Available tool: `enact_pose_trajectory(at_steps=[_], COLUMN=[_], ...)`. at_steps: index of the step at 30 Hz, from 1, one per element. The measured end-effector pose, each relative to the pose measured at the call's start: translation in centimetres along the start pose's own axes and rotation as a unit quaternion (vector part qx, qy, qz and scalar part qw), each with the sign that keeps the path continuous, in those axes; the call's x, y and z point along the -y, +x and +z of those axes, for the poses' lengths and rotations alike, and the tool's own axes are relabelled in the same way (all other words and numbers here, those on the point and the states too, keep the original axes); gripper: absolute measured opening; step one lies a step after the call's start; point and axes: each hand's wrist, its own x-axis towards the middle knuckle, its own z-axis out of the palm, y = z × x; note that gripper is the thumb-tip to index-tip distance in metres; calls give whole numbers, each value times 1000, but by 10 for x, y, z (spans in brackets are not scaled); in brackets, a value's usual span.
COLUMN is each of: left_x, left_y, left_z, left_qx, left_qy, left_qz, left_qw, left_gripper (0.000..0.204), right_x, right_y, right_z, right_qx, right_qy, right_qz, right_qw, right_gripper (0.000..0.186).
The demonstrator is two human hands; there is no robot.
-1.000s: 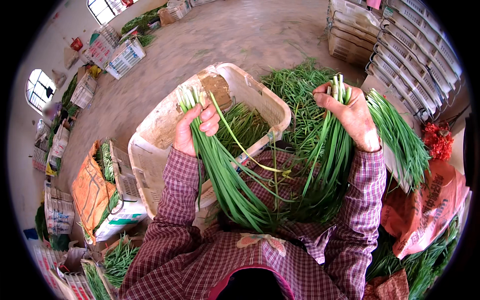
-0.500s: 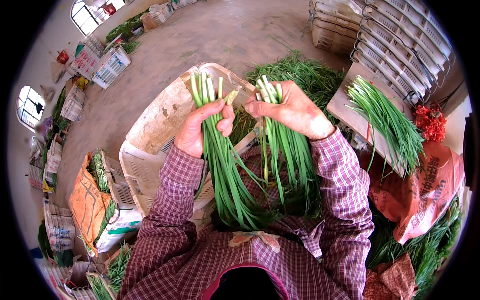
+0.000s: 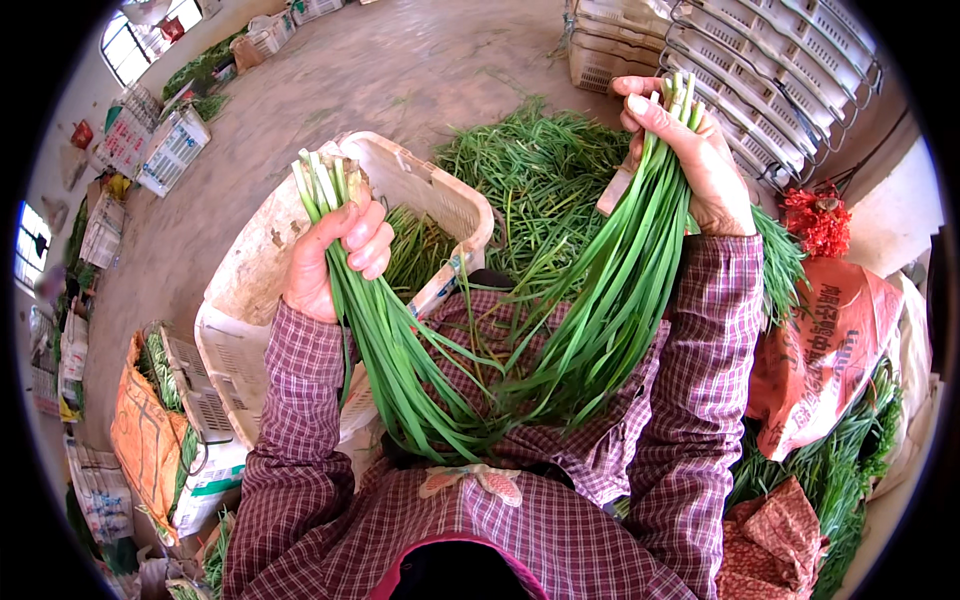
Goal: The person sorts green chives by hand, removing damaged leaves and aligning the stems, then ties them into bunches with a thin strip and places them into a white plastic crate.
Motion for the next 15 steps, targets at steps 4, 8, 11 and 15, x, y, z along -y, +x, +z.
enact_pose_trajectory(at_steps=[4, 8, 11, 15], left_x=[5, 19, 40, 59], left_y=[7, 19, 34, 33], left_z=[14, 23, 34, 10], left_qx=[23, -25, -24, -35], left_qy=[22, 70, 65, -81], left_qz=[-13, -41, -24, -42], left_qw=[999, 996, 997, 995], left_gripper=[22, 23, 29, 46], right_x=[1, -5, -17, -25], right_y=[-1, -3, -7, -29], right_z=[-9, 5, 38, 99], right_qx=[127, 121, 131, 152], right_qy=[130, 136, 67, 124], right_qz=[-11, 43, 56, 60], right_qw=[983, 982, 987, 979], right_gripper=[36, 34, 29, 21])
